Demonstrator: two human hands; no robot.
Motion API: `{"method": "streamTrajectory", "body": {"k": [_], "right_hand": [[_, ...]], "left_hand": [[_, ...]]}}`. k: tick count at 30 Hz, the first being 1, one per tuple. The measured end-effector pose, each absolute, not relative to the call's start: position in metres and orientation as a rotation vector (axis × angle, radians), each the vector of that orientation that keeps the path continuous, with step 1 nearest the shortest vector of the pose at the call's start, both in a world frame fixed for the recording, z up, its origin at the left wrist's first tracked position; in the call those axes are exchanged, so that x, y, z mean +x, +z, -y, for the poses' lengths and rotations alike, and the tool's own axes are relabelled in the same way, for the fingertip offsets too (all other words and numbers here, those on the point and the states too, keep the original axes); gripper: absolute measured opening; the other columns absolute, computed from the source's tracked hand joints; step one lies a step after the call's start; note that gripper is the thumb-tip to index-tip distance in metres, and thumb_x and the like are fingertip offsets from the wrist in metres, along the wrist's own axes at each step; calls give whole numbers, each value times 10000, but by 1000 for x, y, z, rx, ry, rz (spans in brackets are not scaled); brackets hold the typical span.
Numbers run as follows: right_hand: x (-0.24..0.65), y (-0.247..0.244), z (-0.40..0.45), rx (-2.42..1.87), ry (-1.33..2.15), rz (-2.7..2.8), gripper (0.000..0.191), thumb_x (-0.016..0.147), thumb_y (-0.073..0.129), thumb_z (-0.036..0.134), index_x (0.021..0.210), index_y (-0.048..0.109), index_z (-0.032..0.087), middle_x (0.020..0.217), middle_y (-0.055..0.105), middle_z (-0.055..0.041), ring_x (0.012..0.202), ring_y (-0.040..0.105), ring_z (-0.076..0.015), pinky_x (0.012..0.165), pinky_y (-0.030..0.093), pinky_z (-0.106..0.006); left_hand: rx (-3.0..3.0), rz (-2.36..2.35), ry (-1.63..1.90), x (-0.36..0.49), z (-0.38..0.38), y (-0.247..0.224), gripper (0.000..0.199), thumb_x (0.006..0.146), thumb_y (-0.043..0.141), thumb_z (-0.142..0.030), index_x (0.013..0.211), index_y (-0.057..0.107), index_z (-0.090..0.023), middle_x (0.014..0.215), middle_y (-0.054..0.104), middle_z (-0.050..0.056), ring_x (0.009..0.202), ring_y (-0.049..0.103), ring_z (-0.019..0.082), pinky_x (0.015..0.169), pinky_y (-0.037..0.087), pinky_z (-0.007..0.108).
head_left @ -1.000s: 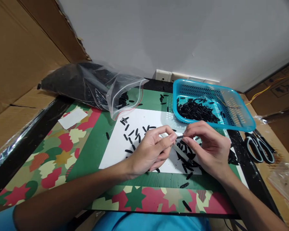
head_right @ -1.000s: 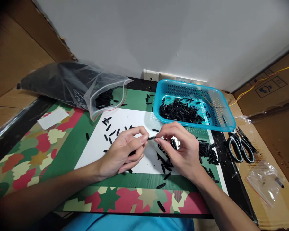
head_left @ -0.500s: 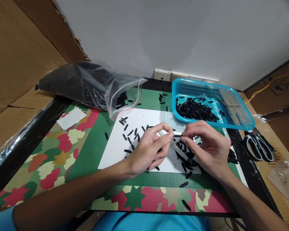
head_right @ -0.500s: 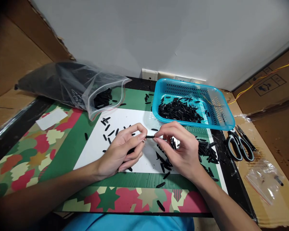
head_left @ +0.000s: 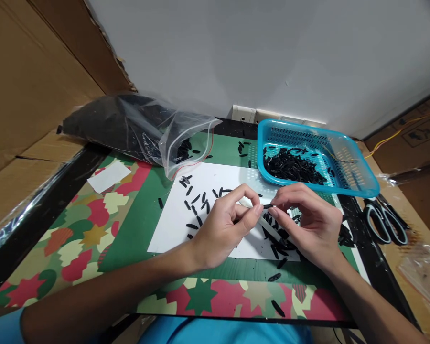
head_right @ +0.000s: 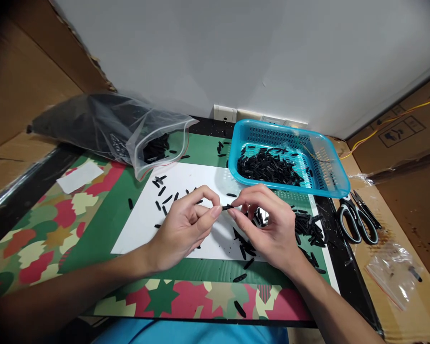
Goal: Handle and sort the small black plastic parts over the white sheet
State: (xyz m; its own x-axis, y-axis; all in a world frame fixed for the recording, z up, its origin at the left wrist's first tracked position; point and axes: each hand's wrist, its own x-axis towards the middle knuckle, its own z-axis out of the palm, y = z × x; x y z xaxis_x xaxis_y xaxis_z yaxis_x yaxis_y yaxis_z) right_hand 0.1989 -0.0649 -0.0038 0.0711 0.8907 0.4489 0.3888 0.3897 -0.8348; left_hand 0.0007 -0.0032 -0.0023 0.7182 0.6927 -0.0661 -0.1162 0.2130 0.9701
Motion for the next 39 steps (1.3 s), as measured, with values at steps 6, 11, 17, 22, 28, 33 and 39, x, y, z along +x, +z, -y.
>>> {"method": "streamTrajectory", "body": {"k": [6, 11, 17, 22, 28, 33, 39], "right_hand": [[197, -4, 67, -1199, 644, 1479, 111, 983, 710, 128, 986, 751, 231, 903, 706, -28, 756, 647, -154, 645, 553, -292], [196, -7, 68, -1235, 646, 1460, 112, 941, 771, 149, 1017, 754, 230, 921, 749, -25, 760, 705, -153, 662, 610, -272], [195, -4, 68, -1242, 615, 1460, 22, 937, 768, 193, 936, 764, 214, 849, 789, -37, 713, 745, -179, 638, 631, -292], [220, -3, 59, -1323, -38, 1530, 148, 916, 769, 155, 1006, 779, 273, 945, 813, -44, 893, 777, -265, 973, 599, -514], [231, 2, 52, -1477, -206, 1516, 250, 986, 708, 197, 1221, 744, 276, 1333, 752, -94, 1278, 688, -314, 1236, 363, -667], [200, 5, 61, -1215, 201, 1849, 173, 980, 693, 123, 1080, 742, 255, 1053, 755, -73, 1040, 677, -262, 923, 557, -456], [180, -3, 62, -1221, 659, 2054, 102, 1044, 657, 204, 1006, 744, 242, 1096, 722, -67, 1037, 605, -239, 911, 515, -414]], "left_hand": [[1231, -565, 602, 0, 4, -2, 189, 1050, 636, -368, 1007, 517, -227, 522, 391, -126, 383, 344, 41, 405, 228, 163], [1226, -553, 589, -1, 5, -3, 181, 1065, 611, -377, 1008, 514, -234, 525, 387, -127, 381, 339, 36, 407, 235, 149], [1183, -554, 520, 1, 3, -2, 243, 1052, 617, -452, 1024, 509, -236, 498, 369, -135, 354, 319, 45, 373, 238, 128], [963, -530, 322, 1, -5, 3, 253, 1049, 557, -489, 1065, 507, -242, 517, 395, -133, 315, 235, 52, 306, 215, 123], [876, -553, 321, 2, -9, 0, 383, 1068, 387, -586, 1309, 414, -289, 543, 496, -116, 293, 252, 68, 301, 195, 103], [961, -614, 244, 5, -7, -8, 684, 1045, 230, -747, 1533, 270, -270, 607, 646, -35, 276, 329, 82, 304, 219, 119], [1140, -685, 290, 2, 0, -4, 714, 1052, 306, -744, 1588, 297, -272, 704, 630, -35, 316, 396, 73, 304, 275, 151]]}}
